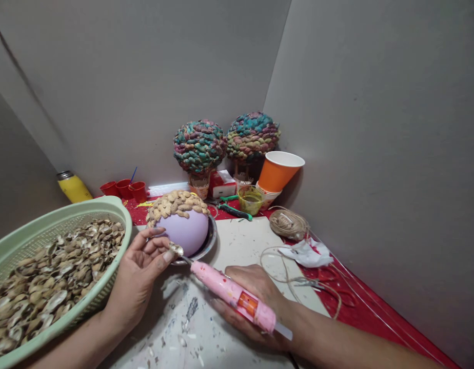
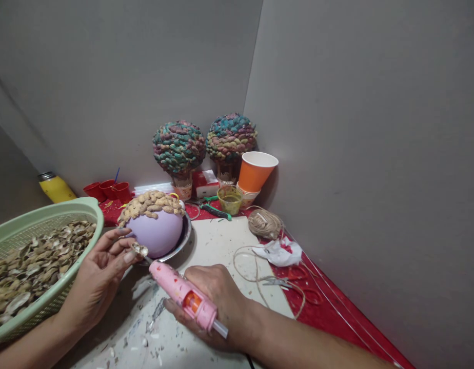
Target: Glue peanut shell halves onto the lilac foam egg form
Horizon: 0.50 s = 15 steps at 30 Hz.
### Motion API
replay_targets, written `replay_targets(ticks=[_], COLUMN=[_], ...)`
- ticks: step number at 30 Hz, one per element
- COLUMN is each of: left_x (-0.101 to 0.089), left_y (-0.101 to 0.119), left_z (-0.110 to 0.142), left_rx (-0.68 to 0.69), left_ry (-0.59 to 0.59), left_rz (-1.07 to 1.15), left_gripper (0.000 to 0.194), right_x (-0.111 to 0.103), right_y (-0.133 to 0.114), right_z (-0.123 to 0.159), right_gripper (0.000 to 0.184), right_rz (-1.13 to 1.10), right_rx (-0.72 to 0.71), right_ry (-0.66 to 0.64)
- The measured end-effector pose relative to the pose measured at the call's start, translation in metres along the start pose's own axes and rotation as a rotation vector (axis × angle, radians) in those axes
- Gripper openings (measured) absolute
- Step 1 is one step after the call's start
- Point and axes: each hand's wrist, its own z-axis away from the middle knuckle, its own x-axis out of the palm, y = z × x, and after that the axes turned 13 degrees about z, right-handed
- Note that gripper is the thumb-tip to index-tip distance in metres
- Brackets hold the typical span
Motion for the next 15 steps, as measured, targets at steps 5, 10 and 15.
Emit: replay_targets(ticks=[5, 10, 15], left_x=[-0.0003, 0.0005, 0.0027], left_y=[0.0001, 0.0008, 0.0022], left_z=[0.0001, 0.0, 0.0004], left_rx=[-0.003, 0.0, 0.005], left_ry=[-0.01, 0.005, 0.019], left_rz=[0.009, 0.016, 0.037], left_gripper=[0.037, 0.037, 0.039], right_x=[0.0002, 0.0006, -0.0014], right_y=[-0.0005, 0.0006, -0.0004], right_z=[-0.0001, -0.001, -0.0029], right_gripper=[0.034, 0.034, 0.034], right_rz=[-0.014, -0.03, -0.014], right_rx=[0.023, 0.032, 0.018], right_ry=[0.006, 0.019, 0.026])
